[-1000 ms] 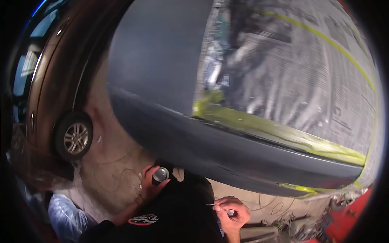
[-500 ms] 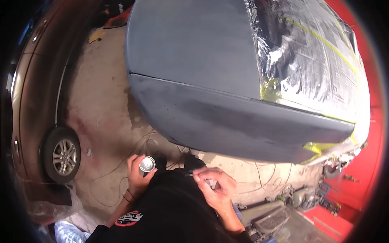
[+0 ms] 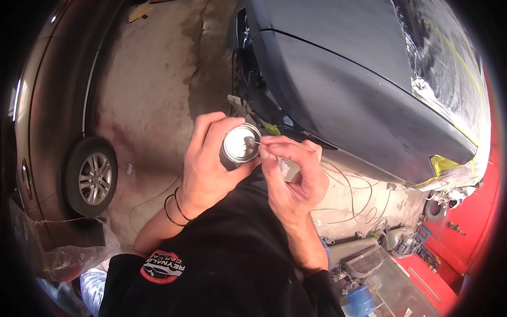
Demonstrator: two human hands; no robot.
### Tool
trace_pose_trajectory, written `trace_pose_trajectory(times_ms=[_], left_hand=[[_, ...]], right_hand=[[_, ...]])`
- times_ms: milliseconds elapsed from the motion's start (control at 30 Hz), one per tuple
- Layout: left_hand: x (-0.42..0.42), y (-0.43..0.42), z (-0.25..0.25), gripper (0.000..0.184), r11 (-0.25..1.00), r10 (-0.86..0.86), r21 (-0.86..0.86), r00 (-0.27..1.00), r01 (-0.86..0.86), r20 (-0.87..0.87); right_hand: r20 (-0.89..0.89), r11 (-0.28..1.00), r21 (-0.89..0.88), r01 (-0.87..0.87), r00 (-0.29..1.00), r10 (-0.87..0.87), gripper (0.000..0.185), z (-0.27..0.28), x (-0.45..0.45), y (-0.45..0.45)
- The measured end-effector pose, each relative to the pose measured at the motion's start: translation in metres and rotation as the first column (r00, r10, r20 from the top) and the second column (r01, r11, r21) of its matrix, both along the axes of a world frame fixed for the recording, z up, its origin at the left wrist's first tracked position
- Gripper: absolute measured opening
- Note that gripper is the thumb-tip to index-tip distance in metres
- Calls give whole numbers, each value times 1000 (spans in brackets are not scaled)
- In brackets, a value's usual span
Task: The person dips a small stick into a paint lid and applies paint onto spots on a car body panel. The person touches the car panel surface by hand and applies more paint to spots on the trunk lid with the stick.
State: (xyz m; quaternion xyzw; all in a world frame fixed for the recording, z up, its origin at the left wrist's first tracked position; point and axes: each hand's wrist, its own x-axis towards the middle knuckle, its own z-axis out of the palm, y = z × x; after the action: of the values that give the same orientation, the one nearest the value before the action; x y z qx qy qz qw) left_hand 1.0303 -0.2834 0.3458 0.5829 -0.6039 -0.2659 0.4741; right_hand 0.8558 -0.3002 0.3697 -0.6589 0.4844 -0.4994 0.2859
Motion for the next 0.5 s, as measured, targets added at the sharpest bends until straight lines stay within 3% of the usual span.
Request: trace_pose_trajectory(times_ms=[167, 500], left_hand=[[4, -8, -3, 76, 996, 80, -35, 996, -79, 30], [-11, -30, -7, 75, 991, 135, -15, 989, -135, 62]], right_hand=[[-217, 996, -56, -74, 974, 60, 24, -7, 7, -17], [-403, 974, -103, -200, 904, 143, 27, -6, -5, -49]])
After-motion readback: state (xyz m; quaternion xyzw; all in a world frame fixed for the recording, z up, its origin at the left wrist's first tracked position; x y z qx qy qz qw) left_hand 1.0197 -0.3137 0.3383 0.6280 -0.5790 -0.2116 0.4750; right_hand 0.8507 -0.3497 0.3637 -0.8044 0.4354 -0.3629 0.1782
